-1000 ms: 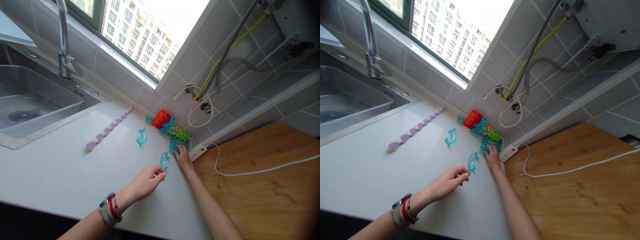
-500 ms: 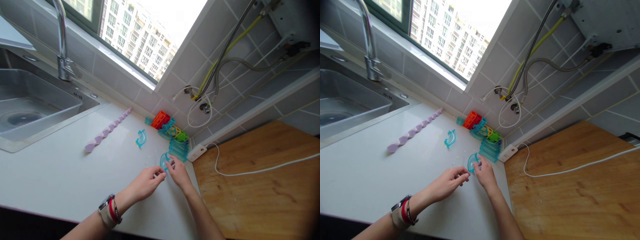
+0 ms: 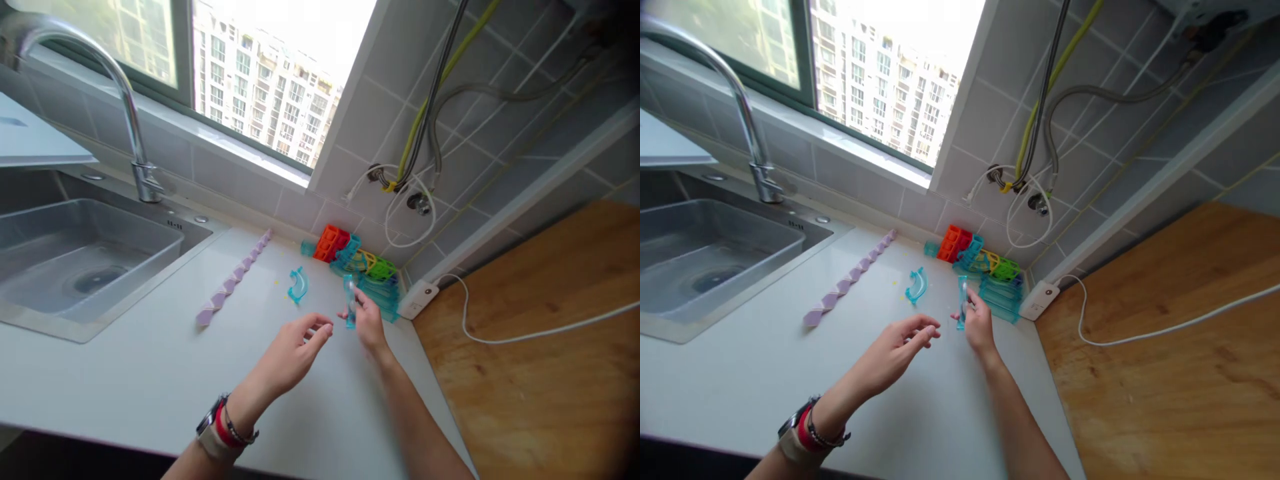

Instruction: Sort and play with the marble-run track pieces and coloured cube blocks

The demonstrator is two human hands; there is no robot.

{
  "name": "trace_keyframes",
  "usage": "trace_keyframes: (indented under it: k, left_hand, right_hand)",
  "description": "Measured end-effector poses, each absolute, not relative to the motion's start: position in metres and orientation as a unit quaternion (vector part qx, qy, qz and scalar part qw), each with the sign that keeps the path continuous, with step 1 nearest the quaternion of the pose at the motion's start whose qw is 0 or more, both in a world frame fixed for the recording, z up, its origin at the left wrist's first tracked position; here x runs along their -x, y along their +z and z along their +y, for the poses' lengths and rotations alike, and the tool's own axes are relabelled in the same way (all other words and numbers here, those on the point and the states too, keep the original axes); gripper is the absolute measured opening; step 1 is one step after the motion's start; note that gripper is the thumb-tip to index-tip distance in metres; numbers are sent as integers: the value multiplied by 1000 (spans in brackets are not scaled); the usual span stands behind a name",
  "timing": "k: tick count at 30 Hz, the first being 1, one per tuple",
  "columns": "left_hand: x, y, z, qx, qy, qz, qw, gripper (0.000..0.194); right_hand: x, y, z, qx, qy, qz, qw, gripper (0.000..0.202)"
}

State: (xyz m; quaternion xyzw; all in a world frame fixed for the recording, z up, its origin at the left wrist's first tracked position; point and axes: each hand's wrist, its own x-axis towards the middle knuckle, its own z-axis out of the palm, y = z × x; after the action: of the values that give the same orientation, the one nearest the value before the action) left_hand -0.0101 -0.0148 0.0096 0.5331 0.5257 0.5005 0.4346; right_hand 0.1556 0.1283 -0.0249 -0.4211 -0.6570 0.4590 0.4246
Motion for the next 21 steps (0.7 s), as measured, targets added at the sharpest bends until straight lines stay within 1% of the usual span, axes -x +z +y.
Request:
trace_keyframes:
  k: [3, 6, 10, 14, 21]
  left_hand:
    - [21, 10, -12, -523, 505, 548, 414, 36]
    - [29, 8, -11, -526, 496, 584, 369, 36]
    - [36, 3, -12, -535, 478, 615, 327, 35]
    - [37, -3, -11, -552, 450, 621, 326, 35]
    - [30, -9, -5, -573, 404, 628, 337, 35]
  right_hand:
    - [-126, -13, 126, 375, 455, -667, 456, 41]
    - [-98, -10, 129, 345, 456, -679, 460, 39]
    - [-70, -19, 140, 326, 459, -715, 414, 29]
    - [-51, -33, 151, 347, 467, -732, 355, 28]
    - [-35, -47, 163, 381, 467, -725, 333, 21]
